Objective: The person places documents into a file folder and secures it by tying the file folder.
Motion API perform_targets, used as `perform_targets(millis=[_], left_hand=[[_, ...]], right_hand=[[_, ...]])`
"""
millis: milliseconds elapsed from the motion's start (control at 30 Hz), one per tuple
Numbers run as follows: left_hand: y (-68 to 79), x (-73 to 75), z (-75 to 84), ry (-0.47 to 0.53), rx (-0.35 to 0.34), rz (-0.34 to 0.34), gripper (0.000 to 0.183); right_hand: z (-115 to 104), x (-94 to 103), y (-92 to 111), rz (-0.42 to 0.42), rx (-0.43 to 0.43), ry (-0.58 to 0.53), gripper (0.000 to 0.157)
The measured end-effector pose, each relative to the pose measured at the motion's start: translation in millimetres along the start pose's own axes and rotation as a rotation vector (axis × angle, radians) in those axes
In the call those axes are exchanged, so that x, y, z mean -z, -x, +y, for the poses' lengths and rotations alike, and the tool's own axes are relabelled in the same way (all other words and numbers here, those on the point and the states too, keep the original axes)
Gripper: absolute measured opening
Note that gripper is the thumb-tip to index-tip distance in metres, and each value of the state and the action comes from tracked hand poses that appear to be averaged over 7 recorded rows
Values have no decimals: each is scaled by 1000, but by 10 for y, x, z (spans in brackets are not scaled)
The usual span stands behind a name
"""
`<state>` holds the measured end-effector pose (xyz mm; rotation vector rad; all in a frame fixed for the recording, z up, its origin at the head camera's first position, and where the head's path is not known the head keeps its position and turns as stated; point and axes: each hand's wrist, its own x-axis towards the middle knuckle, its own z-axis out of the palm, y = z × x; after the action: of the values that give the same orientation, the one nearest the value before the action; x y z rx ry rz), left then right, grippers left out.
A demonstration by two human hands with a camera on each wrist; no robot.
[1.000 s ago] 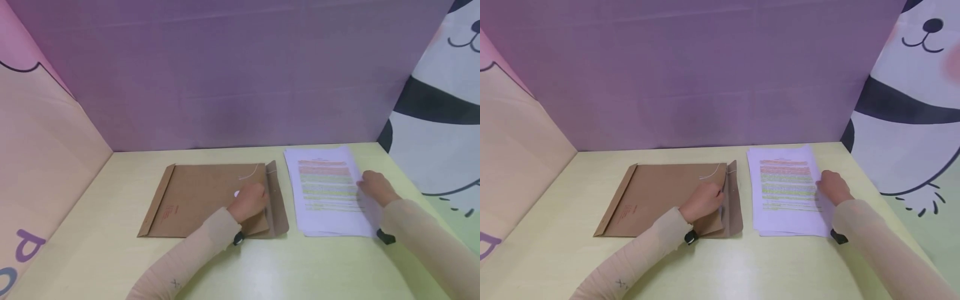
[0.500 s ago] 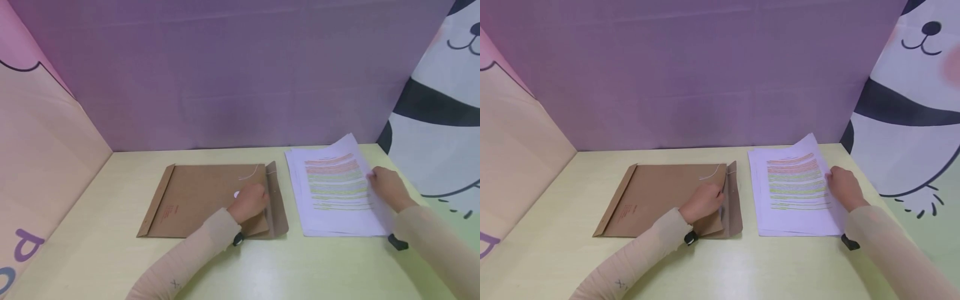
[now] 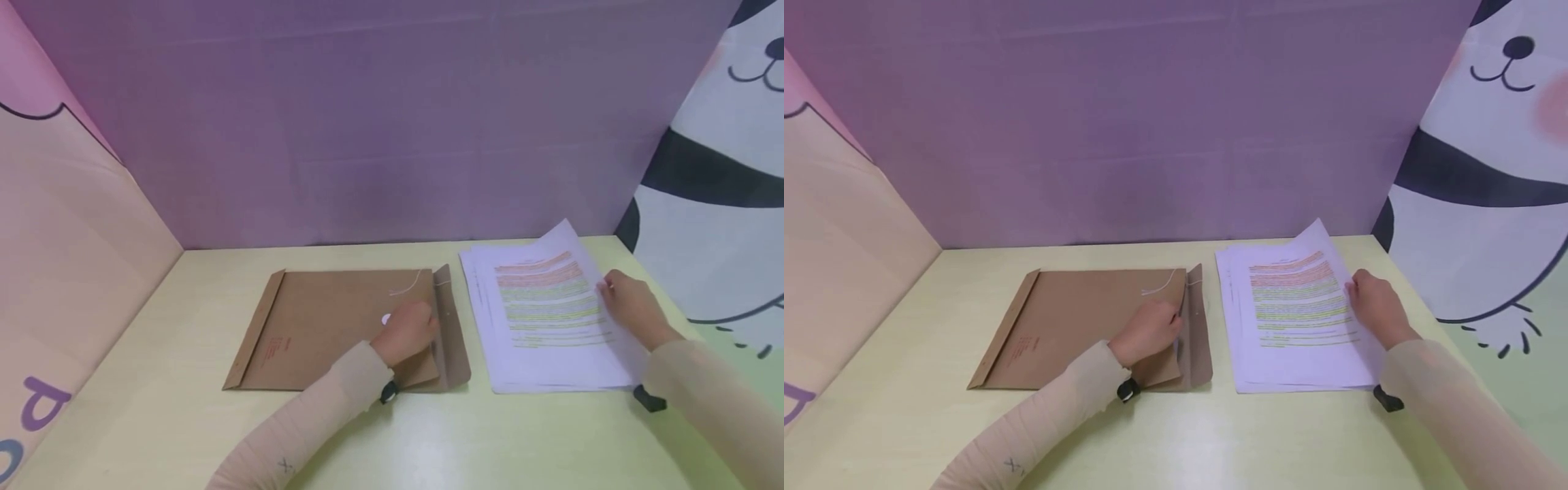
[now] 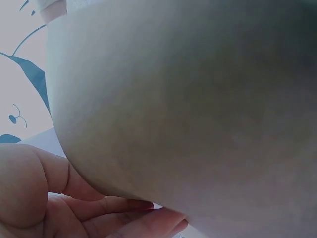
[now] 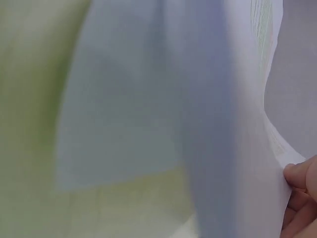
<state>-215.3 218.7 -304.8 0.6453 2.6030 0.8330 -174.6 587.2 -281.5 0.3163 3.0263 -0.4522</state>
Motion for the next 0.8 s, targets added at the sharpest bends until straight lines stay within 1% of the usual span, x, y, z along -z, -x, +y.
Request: perform_targets(millis=[200,367,467,600,700,800], left_hand=[[-10,-6,26,-4,-16,1,31],[-18,-11,53,-7,-28,-4,30],[-15,-15,68,-9,-29,-6,30],[6,-14,66,-8,-30,-20,30],[19,3,39,1,-18,-24,29],[21,45,-3,-3,-2,-6,28]], right_hand=[[-15,60,54,43,26,46,27],[-30,117,98,81,28,76,29],[-40,145,127,91,21,83,31],[-56,152,161,124,33,81,28],[-92,159,134,149,51,68,26],[-167,171,55,167,62,52,27]])
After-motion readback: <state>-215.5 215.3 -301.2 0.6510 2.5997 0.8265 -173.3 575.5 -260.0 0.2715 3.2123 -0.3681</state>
